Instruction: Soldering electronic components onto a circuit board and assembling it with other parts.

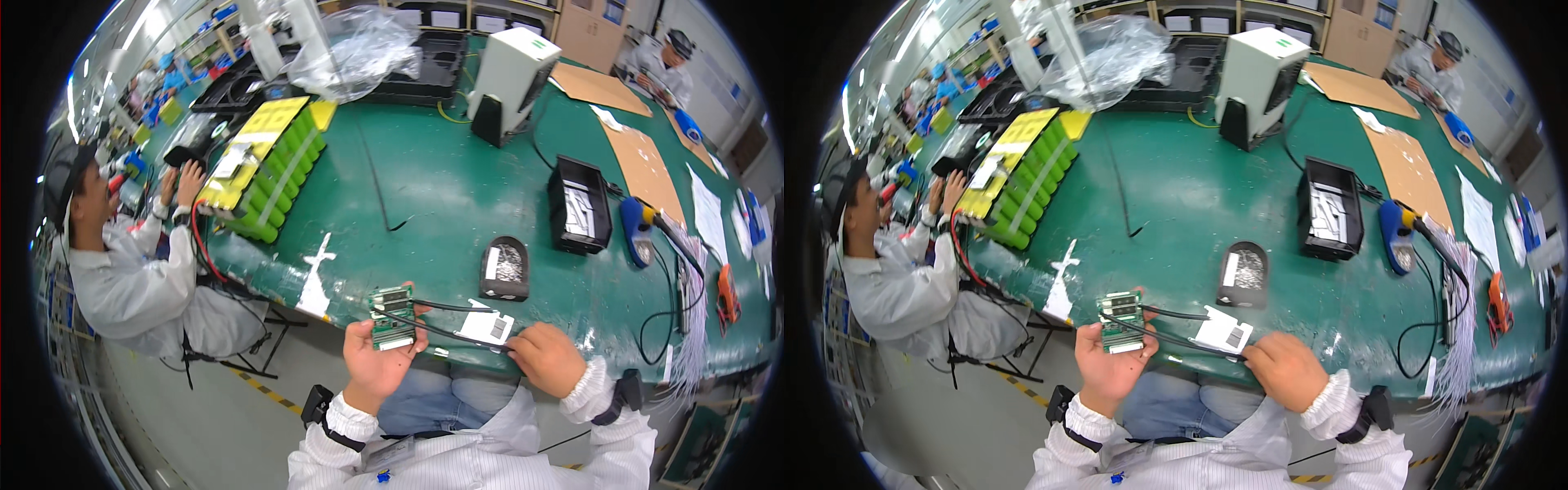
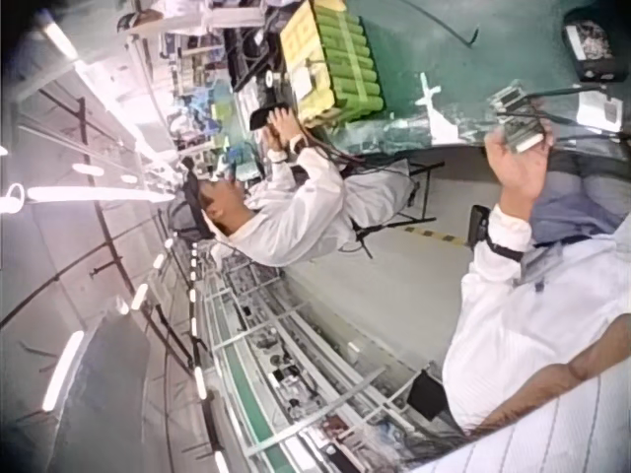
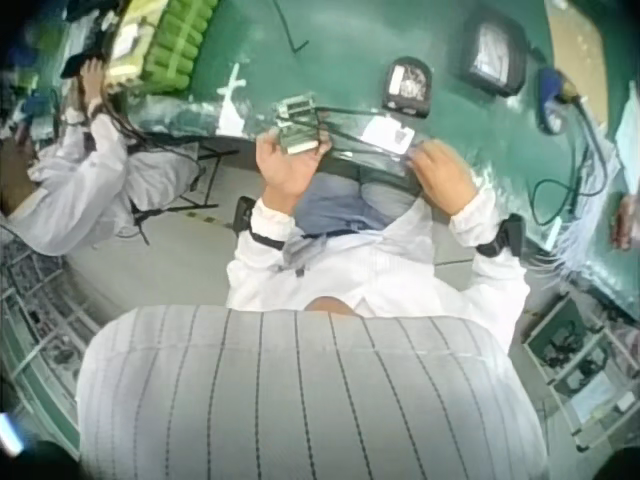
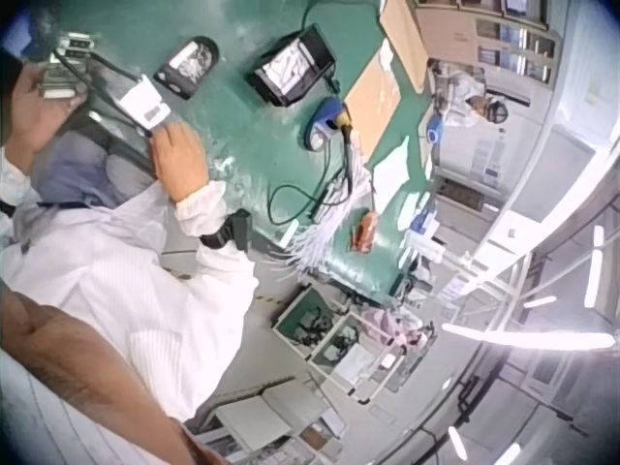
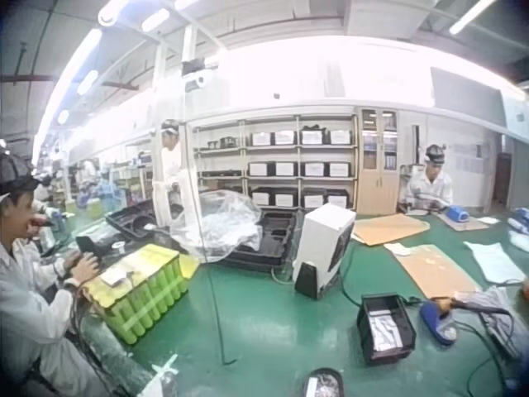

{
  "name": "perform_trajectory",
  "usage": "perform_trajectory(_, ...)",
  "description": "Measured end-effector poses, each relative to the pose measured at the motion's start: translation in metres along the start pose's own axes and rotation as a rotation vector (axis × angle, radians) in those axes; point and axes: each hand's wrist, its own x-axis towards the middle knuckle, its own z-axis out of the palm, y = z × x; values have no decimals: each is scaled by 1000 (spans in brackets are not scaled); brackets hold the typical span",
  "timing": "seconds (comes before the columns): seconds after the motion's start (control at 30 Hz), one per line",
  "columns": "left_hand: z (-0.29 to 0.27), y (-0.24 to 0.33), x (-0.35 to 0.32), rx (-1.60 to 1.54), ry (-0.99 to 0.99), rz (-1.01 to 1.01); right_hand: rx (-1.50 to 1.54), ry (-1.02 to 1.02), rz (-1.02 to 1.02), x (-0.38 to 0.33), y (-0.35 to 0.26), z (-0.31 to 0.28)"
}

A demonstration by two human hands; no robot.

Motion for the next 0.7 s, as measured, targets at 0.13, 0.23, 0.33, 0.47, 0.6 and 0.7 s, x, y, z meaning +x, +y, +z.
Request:
perform_trajectory(0.13, -2, -7, -2, 30, -30, -67, -312, 142, 33, 16, -2, -69)
perform_trajectory(0.23, -1, -19, -10, -147, 54, -122, -313, 517, -37, 79, -24, -96)
perform_trajectory(0.33, 1, -29, -22, -501, 89, -224, -9, 878, -78, 147, -43, -66)
perform_trajectory(0.47, 4, -35, -16, -416, 99, -187, 74, 396, 12, 99, -35, -43)
perform_trajectory(0.6, 2, -31, -19, -383, 145, -204, 57, 110, 125, 45, -26, -15)
perform_trajectory(0.7, 4, -32, -16, -350, 155, -202, -72, 81, 307, 34, -29, -3)
